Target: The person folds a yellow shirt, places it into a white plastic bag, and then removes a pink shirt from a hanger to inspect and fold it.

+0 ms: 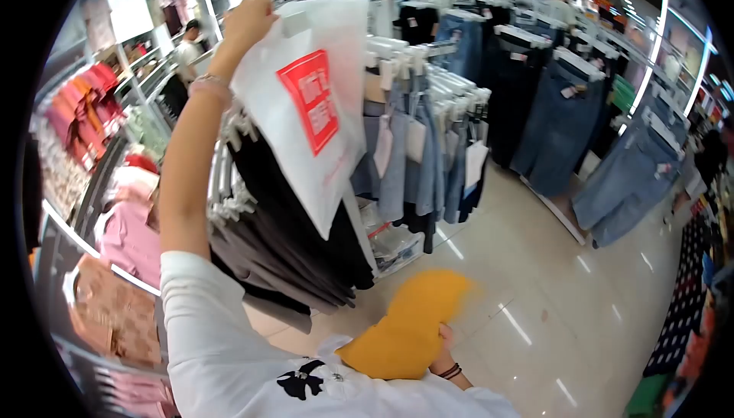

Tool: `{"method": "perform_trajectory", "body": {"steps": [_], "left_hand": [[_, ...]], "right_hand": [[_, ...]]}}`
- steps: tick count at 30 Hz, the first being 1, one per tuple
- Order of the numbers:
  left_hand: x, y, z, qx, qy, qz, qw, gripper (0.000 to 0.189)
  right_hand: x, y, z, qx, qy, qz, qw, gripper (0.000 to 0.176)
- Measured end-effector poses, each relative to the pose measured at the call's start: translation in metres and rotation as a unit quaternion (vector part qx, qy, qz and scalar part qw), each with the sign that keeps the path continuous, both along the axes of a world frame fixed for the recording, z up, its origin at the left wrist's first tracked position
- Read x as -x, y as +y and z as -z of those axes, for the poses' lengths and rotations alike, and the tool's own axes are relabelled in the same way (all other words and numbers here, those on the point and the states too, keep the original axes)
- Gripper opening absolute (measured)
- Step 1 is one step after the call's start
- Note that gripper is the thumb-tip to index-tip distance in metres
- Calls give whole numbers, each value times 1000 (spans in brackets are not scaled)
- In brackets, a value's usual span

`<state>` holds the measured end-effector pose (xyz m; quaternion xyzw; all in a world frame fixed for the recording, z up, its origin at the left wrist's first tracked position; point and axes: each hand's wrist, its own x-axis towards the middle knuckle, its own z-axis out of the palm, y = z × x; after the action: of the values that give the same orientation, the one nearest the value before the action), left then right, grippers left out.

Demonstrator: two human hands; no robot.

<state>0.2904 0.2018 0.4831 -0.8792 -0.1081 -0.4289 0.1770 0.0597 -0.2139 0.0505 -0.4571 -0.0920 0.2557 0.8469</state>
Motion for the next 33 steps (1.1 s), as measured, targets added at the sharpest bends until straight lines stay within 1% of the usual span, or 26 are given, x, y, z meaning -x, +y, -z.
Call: {"method": "perform_trajectory", "body": {"steps": [1, 2, 3, 4, 5, 7, 8, 9, 10, 11, 12, 13, 15, 16, 17, 18, 19, 20, 21, 22, 23, 25, 27, 28, 29, 33], "left_hand": [[-9, 14, -2, -22, 0, 32, 999, 19], [-3, 12, -3, -89, -18, 55, 994, 16], [-15, 25, -8, -114, -14, 60, 992, 19], [-2, 5, -12, -100, -5, 11, 995, 24], [-17, 31, -9, -123, -81, 116, 982, 28], [-26, 38, -18, -248, -162, 153, 943, 30], [-17, 17, -19, -185, -178, 209, 944, 25], [-9, 0, -19, -145, -145, 239, 949, 20], [-2, -12, -14, -164, -147, 251, 942, 17], [6, -22, -4, -183, -148, 258, 937, 13], [15, -35, 12, -174, -164, 297, 924, 11], [29, -51, 29, -166, -178, 334, 911, 10], [68, -92, 60, -182, -138, 401, 887, 9], [96, -116, 71, -220, -83, 416, 879, 11], [111, -140, 86, -221, -96, 485, 841, 11], [136, -160, 99, -222, -28, 474, 852, 10], [157, -176, 110, -208, 43, 496, 842, 12], [169, -188, 123, -192, 81, 525, 825, 15], [178, -190, 139, -201, 157, 524, 812, 18], [183, -195, 152, -207, 180, 537, 798, 18], [188, -197, 167, -187, 199, 553, 787, 13], [191, -205, 183, -189, 215, 590, 755, 13], [193, -208, 198, -203, 239, 633, 707, 12], [194, -213, 210, -212, 197, 655, 698, 12], [197, -215, 217, -195, 214, 670, 683, 13], [206, -213, 228, -162, 290, 676, 657, 10]], "right_hand": [[3, 0, -2, 42, -38, 15, 998, 40], [8, -2, -3, 78, -66, 28, 994, 40], [14, -3, -4, 94, -73, 36, 992, 40], [16, -2, -4, 89, -66, 43, 993, 40], [17, -1, -6, 31, -16, 30, 999, 41], [22, -1, -10, -83, 91, 12, 992, 42], [17, 6, 16, -269, 160, -24, 949, 43], [12, 8, 23, -381, 172, -52, 907, 43], [8, 10, 29, -482, 187, -90, 851, 44], [7, 11, 26, -516, 169, -112, 832, 44], [5, 11, 23, -546, 152, -139, 812, 45], [2, 12, 19, -558, 132, -147, 806, 44], [-3, 11, 11, -578, 96, -164, 794, 43], [-3, 10, 9, -576, 90, -164, 796, 43], [-4, 10, 7, -565, 88, -158, 805, 43], [-4, 10, 6, -554, 89, -151, 814, 43], [-5, 9, 6, -536, 94, -138, 828, 43], [-2, 7, 5, -519, 100, -126, 839, 43], [-1, 7, 6, -500, 105, -113, 852, 43], [2, 6, 8, -481, 110, -97, 864, 43], [4, 6, 9, -461, 114, -81, 876, 43], [11, 5, 12, -419, 121, -54, 898, 43], [16, 4, 16, -383, 128, -34, 914, 42], [18, 3, 17, -370, 130, -27, 919, 42], [20, 3, 18, -358, 131, -22, 924, 42], [22, 2, 25, -324, 143, -9, 935, 42]]}}
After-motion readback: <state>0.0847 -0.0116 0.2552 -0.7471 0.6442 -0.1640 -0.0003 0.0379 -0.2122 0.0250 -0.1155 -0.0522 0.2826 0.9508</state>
